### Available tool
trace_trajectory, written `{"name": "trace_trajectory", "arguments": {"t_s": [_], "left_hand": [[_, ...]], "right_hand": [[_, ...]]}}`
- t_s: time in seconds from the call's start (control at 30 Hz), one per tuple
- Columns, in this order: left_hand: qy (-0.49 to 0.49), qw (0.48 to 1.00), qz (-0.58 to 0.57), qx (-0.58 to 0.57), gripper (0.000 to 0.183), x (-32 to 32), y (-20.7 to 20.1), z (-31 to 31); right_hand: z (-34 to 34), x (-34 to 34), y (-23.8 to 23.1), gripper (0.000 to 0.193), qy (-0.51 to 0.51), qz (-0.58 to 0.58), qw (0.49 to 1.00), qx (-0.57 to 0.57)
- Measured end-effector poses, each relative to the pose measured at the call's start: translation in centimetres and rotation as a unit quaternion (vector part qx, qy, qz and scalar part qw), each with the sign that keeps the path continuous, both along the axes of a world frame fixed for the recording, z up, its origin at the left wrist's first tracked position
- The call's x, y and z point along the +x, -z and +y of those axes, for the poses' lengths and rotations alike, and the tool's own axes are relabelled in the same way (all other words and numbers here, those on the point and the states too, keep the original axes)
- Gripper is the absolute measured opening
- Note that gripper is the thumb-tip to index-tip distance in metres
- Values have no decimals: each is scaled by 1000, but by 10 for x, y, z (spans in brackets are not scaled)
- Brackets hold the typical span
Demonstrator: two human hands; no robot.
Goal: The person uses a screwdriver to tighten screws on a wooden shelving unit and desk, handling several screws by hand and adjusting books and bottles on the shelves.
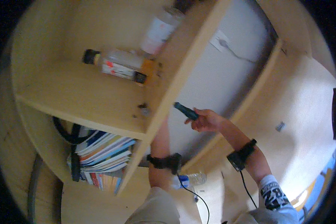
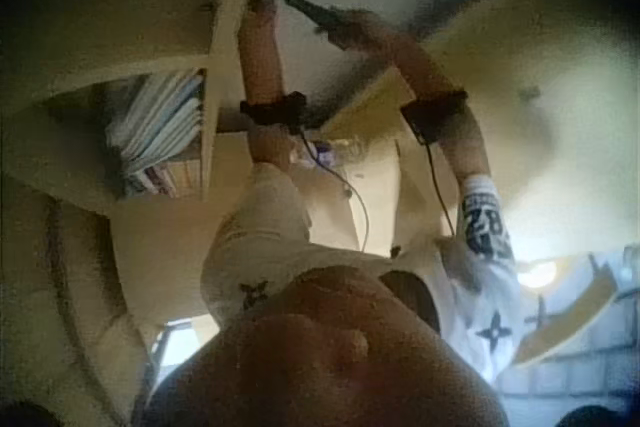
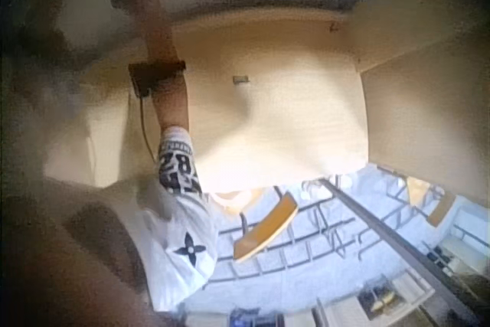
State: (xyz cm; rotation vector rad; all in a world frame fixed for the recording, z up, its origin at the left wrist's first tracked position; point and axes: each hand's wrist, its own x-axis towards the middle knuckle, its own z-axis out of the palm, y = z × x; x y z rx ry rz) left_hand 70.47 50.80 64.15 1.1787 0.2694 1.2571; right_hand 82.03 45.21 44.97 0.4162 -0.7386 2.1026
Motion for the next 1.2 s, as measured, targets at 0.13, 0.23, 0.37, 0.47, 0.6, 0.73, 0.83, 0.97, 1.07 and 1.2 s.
{"name": "trace_trajectory", "arguments": {"t_s": [0.13,0.23,0.37,0.47,0.6,0.73,0.83,0.97,1.07,1.2], "left_hand": [[-21,999,-1,-33,14,19,-2,-12],[-61,996,7,-61,17,17,9,-20],[-4,998,53,-36,18,23,10,-28],[-42,997,46,-39,18,34,12,-31],[-39,995,86,36,19,31,16,-18],[-144,976,134,94,26,16,9,-5],[-102,975,159,114,24,23,11,-1],[-68,983,137,100,24,20,10,-7],[-113,977,167,72,28,18,15,-12],[-149,925,339,81,33,41,56,-37]], "right_hand": [[16,-11,3,44,136,13,990,-41],[10,-13,12,33,215,-14,971,-99],[6,-23,15,26,341,7,936,-90],[7,-28,14,23,452,-14,885,-105],[16,-34,12,22,557,-14,823,-110],[11,-23,12,25,267,88,943,-178],[35,-16,32,30,-36,185,981,-53],[29,-17,21,31,114,136,981,-77],[20,-19,15,19,311,113,940,-88],[13,-21,12,22,530,26,841,-100]]}}
